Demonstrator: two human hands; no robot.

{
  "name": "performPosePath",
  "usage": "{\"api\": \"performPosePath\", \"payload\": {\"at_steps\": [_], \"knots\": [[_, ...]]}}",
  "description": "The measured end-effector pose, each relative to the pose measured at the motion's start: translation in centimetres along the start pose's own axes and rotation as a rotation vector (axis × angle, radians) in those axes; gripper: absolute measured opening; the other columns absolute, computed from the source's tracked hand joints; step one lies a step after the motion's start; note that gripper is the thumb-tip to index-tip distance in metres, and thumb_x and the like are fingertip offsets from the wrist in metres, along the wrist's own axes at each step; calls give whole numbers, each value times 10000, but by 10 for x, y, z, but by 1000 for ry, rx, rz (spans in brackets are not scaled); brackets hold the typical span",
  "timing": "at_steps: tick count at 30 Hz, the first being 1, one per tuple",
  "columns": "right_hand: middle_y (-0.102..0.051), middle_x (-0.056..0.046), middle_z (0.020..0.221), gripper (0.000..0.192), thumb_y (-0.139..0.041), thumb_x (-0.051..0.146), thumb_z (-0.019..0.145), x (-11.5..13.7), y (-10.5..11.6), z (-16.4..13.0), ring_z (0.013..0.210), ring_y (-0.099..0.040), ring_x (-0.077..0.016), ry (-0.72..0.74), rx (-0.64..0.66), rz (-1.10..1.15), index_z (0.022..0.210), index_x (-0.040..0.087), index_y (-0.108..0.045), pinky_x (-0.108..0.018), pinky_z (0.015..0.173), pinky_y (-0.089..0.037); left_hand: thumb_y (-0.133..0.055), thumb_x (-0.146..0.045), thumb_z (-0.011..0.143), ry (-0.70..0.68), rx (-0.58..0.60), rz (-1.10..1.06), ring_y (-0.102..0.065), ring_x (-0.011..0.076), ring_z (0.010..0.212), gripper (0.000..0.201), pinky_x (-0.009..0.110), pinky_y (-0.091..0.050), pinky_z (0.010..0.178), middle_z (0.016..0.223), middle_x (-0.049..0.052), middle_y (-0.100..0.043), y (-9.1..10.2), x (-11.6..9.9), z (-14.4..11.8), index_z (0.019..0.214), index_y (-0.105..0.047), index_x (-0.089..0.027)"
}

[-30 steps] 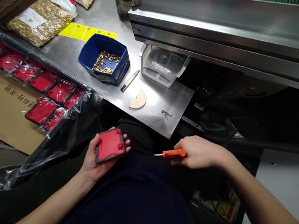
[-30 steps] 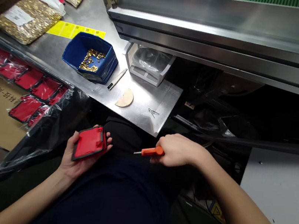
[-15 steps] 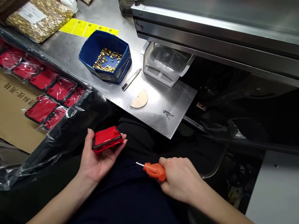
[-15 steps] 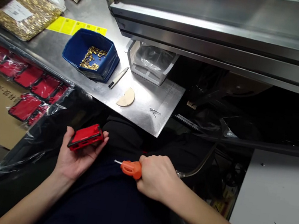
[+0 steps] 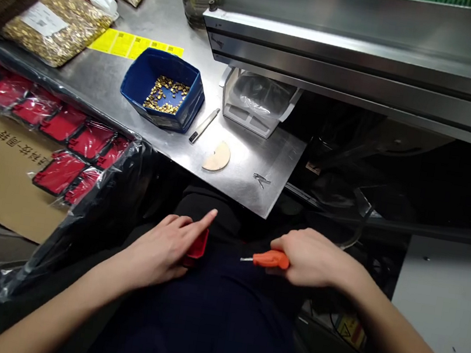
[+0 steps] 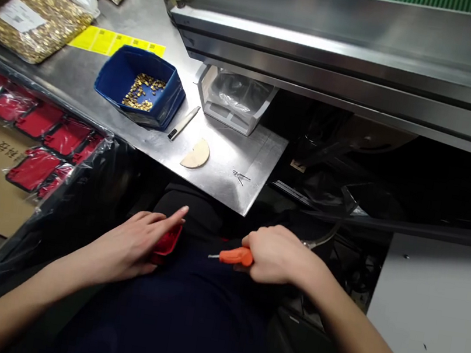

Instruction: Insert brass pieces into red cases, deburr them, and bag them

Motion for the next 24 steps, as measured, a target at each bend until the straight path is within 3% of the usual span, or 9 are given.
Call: {"api": "performPosePath", "payload": {"at_steps": [3,5,6,8,11,13,15,20,24], "knots": [[-681,-18,652,199,-618,380,811,4,20,3,579,-618,-194,-2,-25,-60,688,225,-621,-303,526,-279,-821,-125,612,-151,242,214,-634,394,1204,974,468,-417,1108,1249,103,-748,-34,-16,8,1524,-503,-250],[-680,-25,674,150,-629,351,804,7,23,5,606,-625,-202,15,-16,-93,729,221,-641,-303,545,-286,-770,-89,650,-170,380,269,-605,402,1264,1023,495,-404,1127,1361,106,-692,-49,-17,6,1583,-398,-283],[-679,-22,696,89,-633,306,792,6,22,6,627,-628,-202,26,-20,-100,770,221,-652,-300,560,-296,-762,-81,659,-146,394,258,-591,400,1291,1047,501,-400,1139,1410,100,-659,-49,-14,5,1598,-360,-309],[-691,-24,815,99,-622,223,799,-5,22,4,727,-640,-197,52,-96,-93,886,226,-667,-293,627,-346,-788,-119,688,-39,305,121,-591,387,1309,1038,490,-432,1138,1466,91,-614,-35,-5,4,1599,-349,-354],[-645,-85,1173,218,-605,233,904,-49,33,-3,1065,-597,-245,14,-390,-131,1112,235,-671,-330,884,-402,-787,-340,788,185,77,-355,-649,409,1239,799,493,-550,1016,1452,144,-617,-11,21,-6,1525,-477,-323],[-564,-118,1301,304,-582,317,973,-89,38,-3,1150,-531,-275,-96,-536,-226,1264,250,-638,-377,981,-376,-729,-516,826,301,-20,-669,-679,447,1177,693,515,-594,920,1421,197,-632,-11,39,-14,1447,-547,-267],[-543,-133,1302,371,-504,332,1026,-128,37,8,1087,-531,-267,-206,-552,-313,1379,253,-582,-368,943,-395,-716,-564,826,356,-82,-780,-691,444,1150,672,503,-602,891,1383,211,-657,-19,51,-19,1398,-571,-243],[-530,-162,1353,442,-372,176,1043,-194,45,60,1163,-508,-277,-305,-529,-361,1449,229,-536,-293,809,-427,-753,-515,838,312,-117,-453,-705,358,1095,522,420,-569,936,1215,138,-743,-20,65,-12,1267,-642,-238],[-533,-205,1334,452,-364,134,1023,-225,55,88,1135,-528,-267,-416,-597,-336,1449,159,-514,-272,797,-453,-703,-550,870,214,-108,-106,-651,344,1155,462,418,-495,1030,1255,94,-710,0,65,-8,1246,-688,-283]]}}
Point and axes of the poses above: each hand's wrist, its own z-axis towards the middle knuckle, its own y-axis out of the back of the hand, x = y × z, the point moved 9 cm from there along z, towards the middle knuckle
